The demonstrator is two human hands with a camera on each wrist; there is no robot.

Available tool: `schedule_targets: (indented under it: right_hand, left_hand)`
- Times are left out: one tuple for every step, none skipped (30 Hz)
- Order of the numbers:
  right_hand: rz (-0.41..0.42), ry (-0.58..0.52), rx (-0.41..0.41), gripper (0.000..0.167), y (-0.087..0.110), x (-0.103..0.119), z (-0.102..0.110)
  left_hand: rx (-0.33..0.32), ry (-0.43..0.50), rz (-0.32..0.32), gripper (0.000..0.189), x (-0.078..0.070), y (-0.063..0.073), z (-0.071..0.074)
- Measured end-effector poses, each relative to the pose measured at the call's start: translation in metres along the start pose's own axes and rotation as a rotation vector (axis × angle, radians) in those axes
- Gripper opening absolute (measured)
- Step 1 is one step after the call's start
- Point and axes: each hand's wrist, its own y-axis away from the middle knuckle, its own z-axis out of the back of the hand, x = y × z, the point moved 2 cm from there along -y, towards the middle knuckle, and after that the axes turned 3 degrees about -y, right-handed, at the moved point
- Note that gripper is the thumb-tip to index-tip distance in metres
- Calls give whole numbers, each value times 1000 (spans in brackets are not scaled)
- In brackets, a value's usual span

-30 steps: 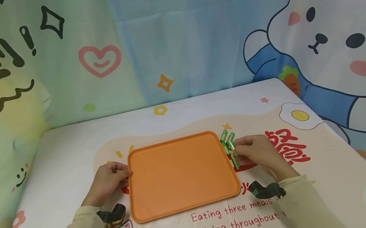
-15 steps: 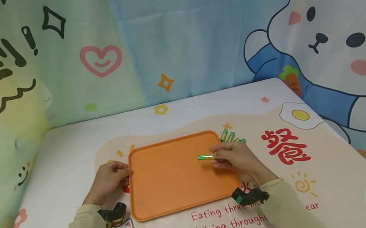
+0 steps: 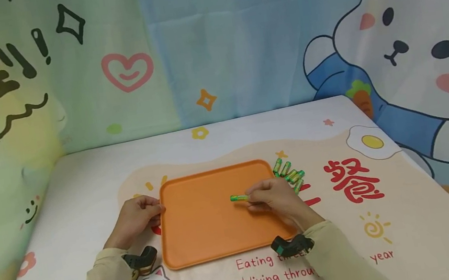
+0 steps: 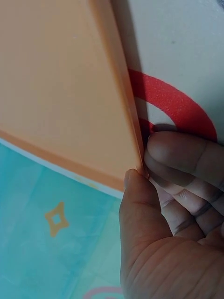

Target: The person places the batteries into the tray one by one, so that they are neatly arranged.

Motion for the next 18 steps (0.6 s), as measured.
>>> schedule_targets:
  right_hand:
    - [1, -2, -1, 26, -1, -1, -2]
    - [1, -6, -5, 25, -2, -2, -4]
    - [4, -8, -5, 25, -3, -3, -7]
    - [5, -11, -6, 24, -4, -4, -9]
    - [7, -14, -9, 24, -5, -4, -12]
    - [8, -16, -10, 24, -6, -5, -14]
    - [9, -17, -11, 23, -7, -6, -17]
    - [12, -18, -15, 23, -8, -7, -20]
    - [17, -17, -15, 22, -9, -8, -23]
    - [22, -18, -14, 21, -9, -8, -26]
    - [26, -19, -16, 21, -10, -9, -29]
    - [31, -22, -16, 21, -11, -9, -33]
    - [37, -27, -18, 19, -12, -10, -36]
    - [43, -30, -21, 18, -12, -10, -39]
    - [53, -33, -21, 17, -13, -11, -43]
    - [60, -36, -24, 17, -13, -11, -46]
    - [68, -37, -29, 16, -13, -12, -50]
    - [74, -39, -34, 15, -13, -12, -53]
  left_hand:
    - [-1, 2, 3, 21, 0, 0, 0]
    - [-1, 3, 6, 21, 0, 0, 0]
    - [-3, 3, 7, 20, 0, 0, 0]
    - [-4, 2, 7, 21, 1, -1, 0]
    - [-6, 2, 8, 21, 1, -1, 0]
    - [-9, -1, 8, 21, 1, -1, -1]
    - [-11, -3, 7, 21, 1, -1, -1]
    - [-12, -8, 6, 22, 1, -1, -1]
    - [-15, -8, 8, 22, 1, -1, -1]
    - [-16, -12, 7, 22, 1, -1, -1]
    - [-18, -11, 10, 22, 1, -1, -1]
    - [-18, -14, 9, 22, 1, -1, -1]
    - [-19, -13, 10, 22, 1, -1, -1]
    - [-19, -14, 8, 22, 1, -2, -1]
    - [-21, -12, 8, 21, 1, -2, -1]
    - [-20, -14, 2, 21, 1, -2, -1]
    - [-20, -13, 0, 21, 1, -2, -1]
    - [-18, -14, -6, 21, 1, -2, -1]
